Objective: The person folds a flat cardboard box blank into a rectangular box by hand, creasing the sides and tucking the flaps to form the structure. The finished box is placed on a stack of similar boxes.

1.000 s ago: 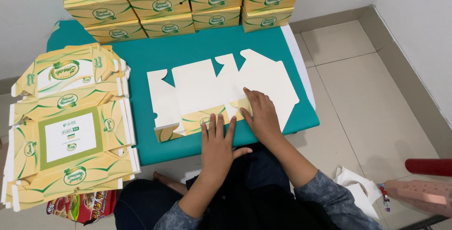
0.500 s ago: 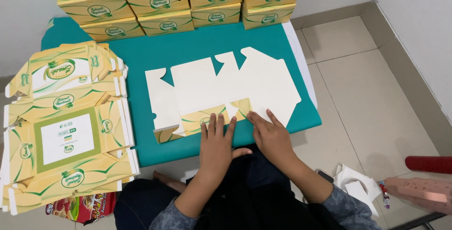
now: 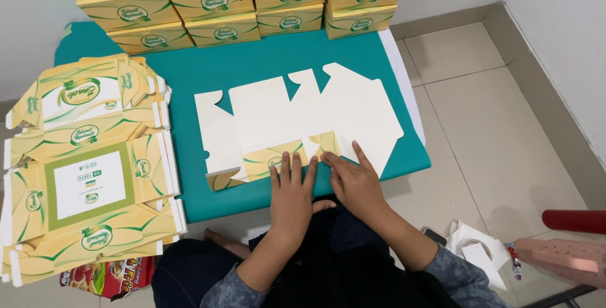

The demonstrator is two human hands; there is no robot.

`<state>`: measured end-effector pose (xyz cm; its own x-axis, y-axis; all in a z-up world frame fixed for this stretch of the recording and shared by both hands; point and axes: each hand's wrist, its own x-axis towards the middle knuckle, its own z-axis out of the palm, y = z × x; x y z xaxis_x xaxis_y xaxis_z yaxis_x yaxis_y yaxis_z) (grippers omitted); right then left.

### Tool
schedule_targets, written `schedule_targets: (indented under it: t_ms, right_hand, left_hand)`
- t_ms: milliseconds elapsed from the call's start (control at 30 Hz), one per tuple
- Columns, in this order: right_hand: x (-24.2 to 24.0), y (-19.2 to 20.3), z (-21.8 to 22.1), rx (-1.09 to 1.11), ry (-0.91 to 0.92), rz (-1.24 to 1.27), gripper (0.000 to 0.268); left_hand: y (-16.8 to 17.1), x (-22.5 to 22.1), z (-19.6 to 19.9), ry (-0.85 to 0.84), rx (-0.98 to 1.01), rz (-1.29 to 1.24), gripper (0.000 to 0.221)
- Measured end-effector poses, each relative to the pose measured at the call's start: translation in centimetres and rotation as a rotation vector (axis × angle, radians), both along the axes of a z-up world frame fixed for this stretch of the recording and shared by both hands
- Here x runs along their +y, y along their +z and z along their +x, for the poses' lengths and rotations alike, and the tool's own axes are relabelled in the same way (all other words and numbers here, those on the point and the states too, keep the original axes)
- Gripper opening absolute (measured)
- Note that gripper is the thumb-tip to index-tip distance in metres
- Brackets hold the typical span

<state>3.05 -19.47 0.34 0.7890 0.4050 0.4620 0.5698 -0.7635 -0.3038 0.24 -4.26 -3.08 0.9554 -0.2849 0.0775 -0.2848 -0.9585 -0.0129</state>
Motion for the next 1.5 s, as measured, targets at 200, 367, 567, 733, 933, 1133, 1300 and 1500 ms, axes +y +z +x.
schedule_targets:
  t_ms: [200,367,567,733,933,1133,1300,1500]
  right_hand:
    - [-0.7,0.9,0.5,0.152,-0.075,0.110,0.033]
    - [-1.5,0.9,0.2,0.200,-0.118,0.135,0.033]
    - [-5.6,3.5,0.0,0.469,0.015,0.007,0.053]
    - [-8.3,4.9,0.7,0.548,-0.037,-0.075,0.072]
    - [-8.2,7.2,1.2,0.587,0.011,-0.028,0.051]
    - [-7.7,1.9,3.7,0.436,0.006,-0.052,0.046]
    - [-5.8,0.1,4.3,0.347,-0.116,-0.015,0.058]
    - [-5.4,-2.2,4.0,0.065,-0.119,0.017,0.045]
  left_hand:
    - [0.3,0.0,-0.4,0.003,-0.047,0.023,0.109]
    - [0.3,0.0,-0.6,0.003,-0.095,-0.002,0.109]
    - [0.0,0.2,-0.6,-0.009,-0.100,-0.050,0.100]
    - [-0.1,0.2,-0.7,-0.010,-0.117,-0.049,0.101]
    - [-0.2,1.5,-1.2,-0.035,-0.127,-0.082,0.102]
    - [0.1,3.0,-2.0,-0.055,-0.277,-0.072,0.095]
    - [0.9,2.5,-2.5,-0.039,-0.281,-0.058,0.096]
    - [2.0,-1.0,-2.9,-0.108,-0.270,-0.235,0.096]
